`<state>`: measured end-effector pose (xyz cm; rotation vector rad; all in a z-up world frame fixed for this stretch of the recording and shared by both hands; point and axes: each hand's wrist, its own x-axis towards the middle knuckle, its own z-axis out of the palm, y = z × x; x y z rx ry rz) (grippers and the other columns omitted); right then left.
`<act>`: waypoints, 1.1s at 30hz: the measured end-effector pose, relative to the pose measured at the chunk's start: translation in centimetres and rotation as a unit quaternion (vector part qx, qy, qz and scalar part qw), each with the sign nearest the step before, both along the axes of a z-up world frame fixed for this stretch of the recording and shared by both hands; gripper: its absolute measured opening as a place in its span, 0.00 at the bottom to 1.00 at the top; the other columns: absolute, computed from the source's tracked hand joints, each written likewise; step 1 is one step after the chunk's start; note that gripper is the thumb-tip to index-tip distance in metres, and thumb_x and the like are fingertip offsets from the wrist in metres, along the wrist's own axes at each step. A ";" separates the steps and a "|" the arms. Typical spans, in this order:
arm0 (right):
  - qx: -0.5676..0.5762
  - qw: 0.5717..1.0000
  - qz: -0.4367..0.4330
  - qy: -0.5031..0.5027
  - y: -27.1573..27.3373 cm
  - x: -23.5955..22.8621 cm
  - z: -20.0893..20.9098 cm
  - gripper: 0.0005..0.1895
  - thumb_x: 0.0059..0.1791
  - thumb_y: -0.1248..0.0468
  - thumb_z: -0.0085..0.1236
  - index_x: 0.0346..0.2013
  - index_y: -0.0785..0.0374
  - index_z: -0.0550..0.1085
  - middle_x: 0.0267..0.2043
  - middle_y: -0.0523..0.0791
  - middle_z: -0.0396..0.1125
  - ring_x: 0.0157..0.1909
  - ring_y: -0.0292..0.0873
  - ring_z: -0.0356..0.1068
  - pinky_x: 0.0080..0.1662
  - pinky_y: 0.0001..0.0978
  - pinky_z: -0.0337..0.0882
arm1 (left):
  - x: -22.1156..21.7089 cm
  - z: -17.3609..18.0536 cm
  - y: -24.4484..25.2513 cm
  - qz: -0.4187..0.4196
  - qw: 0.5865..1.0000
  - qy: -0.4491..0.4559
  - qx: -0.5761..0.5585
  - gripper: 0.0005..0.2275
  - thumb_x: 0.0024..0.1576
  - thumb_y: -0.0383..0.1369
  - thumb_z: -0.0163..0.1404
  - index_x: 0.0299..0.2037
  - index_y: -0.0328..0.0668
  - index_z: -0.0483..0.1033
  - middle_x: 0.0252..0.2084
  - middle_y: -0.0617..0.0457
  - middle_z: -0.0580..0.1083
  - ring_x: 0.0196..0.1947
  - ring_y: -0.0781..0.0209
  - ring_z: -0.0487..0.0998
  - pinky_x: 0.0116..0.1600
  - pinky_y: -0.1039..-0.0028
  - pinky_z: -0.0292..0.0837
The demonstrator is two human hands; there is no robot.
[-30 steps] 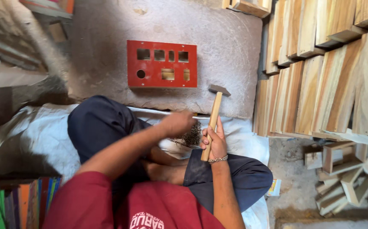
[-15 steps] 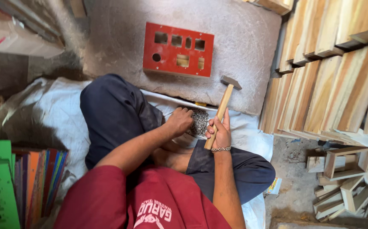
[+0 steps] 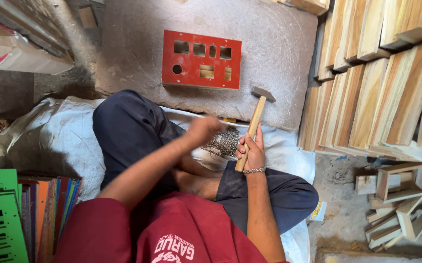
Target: The person sits on the floor and uses a hammer to drive nails into red and green plastic templates placed on a wooden block. They then assemble the wooden pieces into small box frames and set them aside.
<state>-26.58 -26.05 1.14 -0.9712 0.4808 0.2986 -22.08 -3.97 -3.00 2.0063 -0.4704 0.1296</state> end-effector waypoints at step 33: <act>-0.419 0.889 0.154 -0.097 9.3 1.1 8.3 0.39 0.52 0.69 0.58 0.76 0.59 0.56 0.32 0.45 0.68 0.24 0.30 0.64 0.24 0.23 0.67 | 18.6 1.8 13.9 0.257 0.962 -0.086 -0.026 0.02 0.57 0.24 0.60 0.36 0.39 0.82 0.36 0.52 0.75 0.39 0.54 0.78 0.43 0.66 0.74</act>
